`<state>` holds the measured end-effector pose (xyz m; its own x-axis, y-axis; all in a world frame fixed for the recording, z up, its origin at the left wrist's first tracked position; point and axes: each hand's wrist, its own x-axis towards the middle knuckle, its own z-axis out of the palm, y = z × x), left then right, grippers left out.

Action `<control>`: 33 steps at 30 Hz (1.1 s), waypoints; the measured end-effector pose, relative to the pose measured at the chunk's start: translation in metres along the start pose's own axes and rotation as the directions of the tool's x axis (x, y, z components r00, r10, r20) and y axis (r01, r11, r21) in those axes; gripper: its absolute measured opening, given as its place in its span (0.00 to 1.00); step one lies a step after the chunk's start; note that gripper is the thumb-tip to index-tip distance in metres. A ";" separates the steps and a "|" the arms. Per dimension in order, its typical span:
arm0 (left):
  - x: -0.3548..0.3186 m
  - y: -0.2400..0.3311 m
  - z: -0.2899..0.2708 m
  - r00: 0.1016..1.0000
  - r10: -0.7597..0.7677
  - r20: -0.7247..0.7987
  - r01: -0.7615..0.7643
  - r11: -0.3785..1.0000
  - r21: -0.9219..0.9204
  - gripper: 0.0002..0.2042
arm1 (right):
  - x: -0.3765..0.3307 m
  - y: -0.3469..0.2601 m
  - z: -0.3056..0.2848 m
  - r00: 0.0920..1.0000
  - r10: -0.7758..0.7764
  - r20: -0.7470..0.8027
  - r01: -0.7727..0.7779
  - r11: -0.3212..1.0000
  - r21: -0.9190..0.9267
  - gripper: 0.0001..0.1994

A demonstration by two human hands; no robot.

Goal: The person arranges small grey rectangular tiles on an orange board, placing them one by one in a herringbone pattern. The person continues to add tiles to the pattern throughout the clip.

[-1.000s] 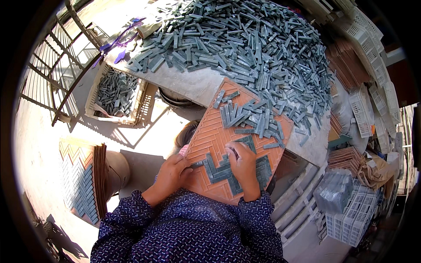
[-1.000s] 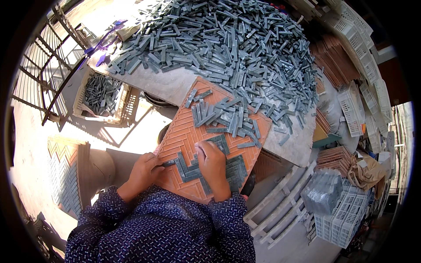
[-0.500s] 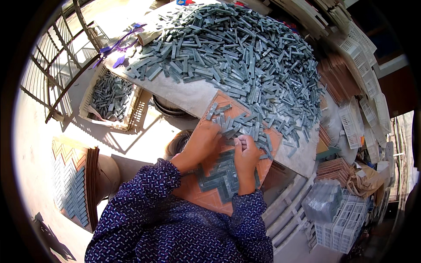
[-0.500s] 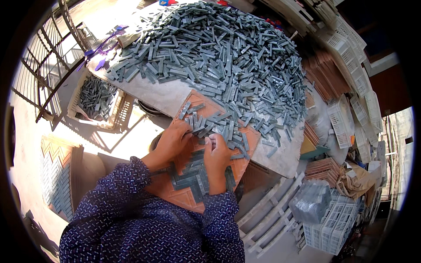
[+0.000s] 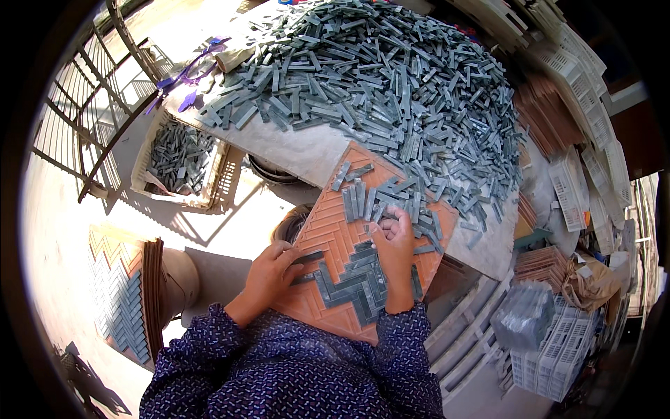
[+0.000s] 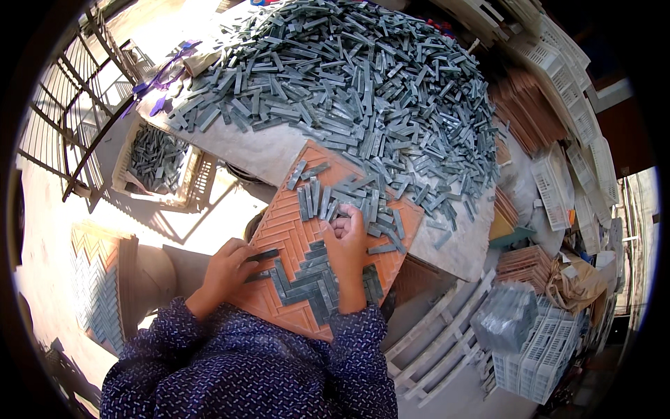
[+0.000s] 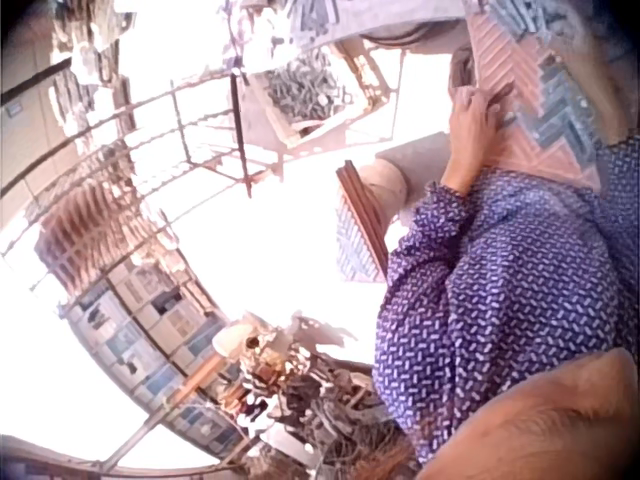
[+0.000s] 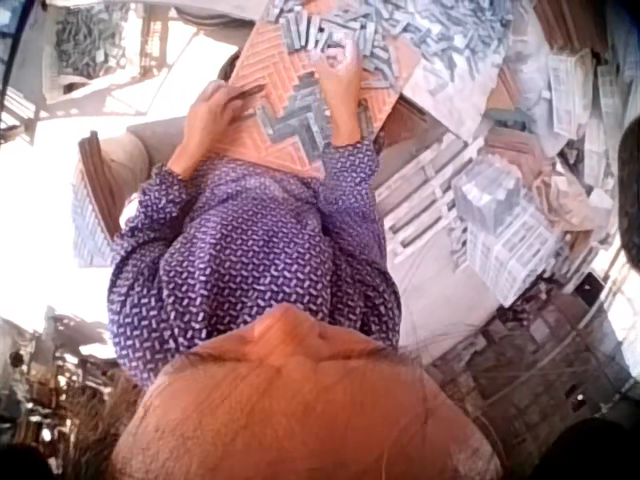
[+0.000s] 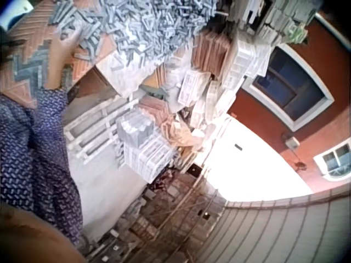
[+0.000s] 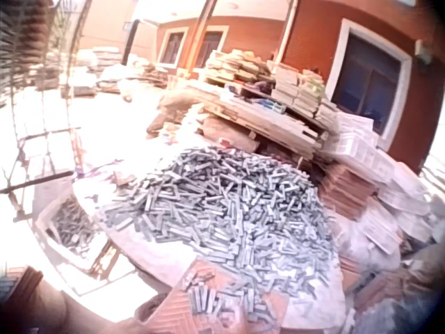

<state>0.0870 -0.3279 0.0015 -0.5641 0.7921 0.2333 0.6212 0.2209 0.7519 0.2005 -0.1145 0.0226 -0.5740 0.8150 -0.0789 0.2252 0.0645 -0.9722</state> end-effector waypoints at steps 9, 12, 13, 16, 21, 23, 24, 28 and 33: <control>-0.011 -0.001 -0.004 0.994 0.075 0.079 -0.080 0.995 0.064 0.12 | -0.047 -0.010 -0.013 0.978 0.028 0.209 -0.061 0.987 0.150 0.29; -0.008 0.003 -0.006 0.994 0.078 0.079 -0.087 0.989 0.116 0.13 | -0.049 -0.004 -0.008 0.963 0.015 0.268 -0.058 0.986 0.155 0.27; -0.006 0.004 -0.006 0.993 0.092 0.072 -0.101 0.987 0.129 0.13 | -0.049 -0.004 -0.005 0.962 -0.002 0.272 -0.045 0.985 0.166 0.25; -0.004 0.001 -0.002 0.991 0.067 0.112 -0.082 0.987 0.140 0.13 | -0.051 -0.004 -0.002 0.955 -0.015 0.295 -0.032 0.988 0.154 0.22; -0.016 -0.001 -0.016 0.993 0.036 0.109 -0.050 0.991 0.127 0.14 | -0.053 0.001 0.002 0.953 -0.005 0.302 -0.030 0.993 0.112 0.16; -0.020 0.002 -0.019 0.992 0.003 0.130 -0.019 0.993 0.117 0.13 | -0.053 0.002 0.004 0.951 0.035 0.307 -0.068 0.993 0.099 0.14; -0.021 0.002 -0.020 0.991 -0.010 0.130 -0.003 0.995 0.099 0.13 | -0.053 0.003 0.005 0.952 0.031 0.303 -0.062 0.994 0.090 0.13; -0.026 0.002 -0.017 0.997 -0.016 0.076 0.011 0.998 0.063 0.11 | -0.053 0.003 0.009 0.956 0.069 0.284 -0.085 0.995 0.047 0.07; -0.031 -0.001 -0.007 0.996 0.033 0.081 -0.036 0.998 0.042 0.11 | -0.048 0.006 0.013 0.963 0.074 0.260 -0.090 0.995 0.050 0.06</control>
<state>0.1000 -0.3562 -0.0022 -0.4974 0.8425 0.2071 0.6637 0.2157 0.7162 0.2193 -0.1610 0.0177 -0.7406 0.6399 -0.2053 0.2363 -0.0381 -0.9709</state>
